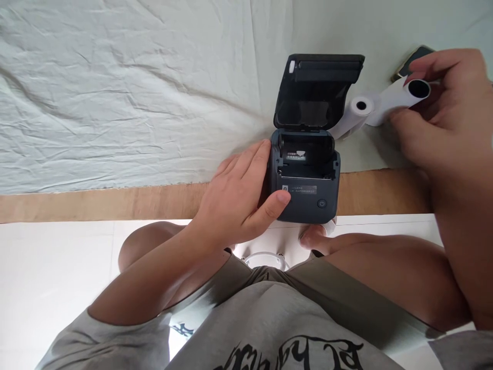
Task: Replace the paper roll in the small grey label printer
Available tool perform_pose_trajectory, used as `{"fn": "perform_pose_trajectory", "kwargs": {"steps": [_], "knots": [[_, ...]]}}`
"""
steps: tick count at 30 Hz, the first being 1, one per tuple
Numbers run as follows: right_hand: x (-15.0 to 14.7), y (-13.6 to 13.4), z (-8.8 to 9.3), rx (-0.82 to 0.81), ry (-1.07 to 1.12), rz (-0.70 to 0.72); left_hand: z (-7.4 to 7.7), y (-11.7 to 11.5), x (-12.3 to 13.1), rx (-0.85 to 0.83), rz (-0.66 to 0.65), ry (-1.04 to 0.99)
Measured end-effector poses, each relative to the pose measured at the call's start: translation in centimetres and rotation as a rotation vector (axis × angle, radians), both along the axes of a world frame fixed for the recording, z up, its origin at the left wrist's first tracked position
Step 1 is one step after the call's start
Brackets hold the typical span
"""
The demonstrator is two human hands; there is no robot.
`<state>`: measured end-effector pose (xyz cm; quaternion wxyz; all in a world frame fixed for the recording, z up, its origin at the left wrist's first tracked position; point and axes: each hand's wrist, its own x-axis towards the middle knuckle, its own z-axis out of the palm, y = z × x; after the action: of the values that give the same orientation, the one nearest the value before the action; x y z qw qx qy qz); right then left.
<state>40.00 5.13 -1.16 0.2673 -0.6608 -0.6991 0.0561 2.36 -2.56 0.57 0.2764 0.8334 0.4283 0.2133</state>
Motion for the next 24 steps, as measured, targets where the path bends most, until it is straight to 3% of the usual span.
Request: {"fn": "perform_pose_trajectory", "kwargs": {"steps": [3, 11, 14, 19, 24], "knots": [[-0.16, -0.10, 0.19, -0.073, -0.074, -0.065, -0.08, 0.05, -0.02, 0.001, -0.002, -0.007], [-0.57, -0.13, 0.74, -0.045, -0.083, -0.125, -0.06, 0.04, -0.04, -0.005, 0.007, -0.008], [-0.38, -0.06, 0.72, -0.053, -0.103, -0.130, -0.07, 0.04, 0.02, 0.002, 0.001, -0.001], [-0.17, -0.10, 0.15, -0.022, 0.063, -0.044, -0.01, 0.07, -0.03, 0.017, 0.004, 0.015], [-0.06, 0.72, 0.28, -0.098, -0.054, -0.092, -0.04, 0.09, 0.07, 0.012, 0.001, 0.005]]}}
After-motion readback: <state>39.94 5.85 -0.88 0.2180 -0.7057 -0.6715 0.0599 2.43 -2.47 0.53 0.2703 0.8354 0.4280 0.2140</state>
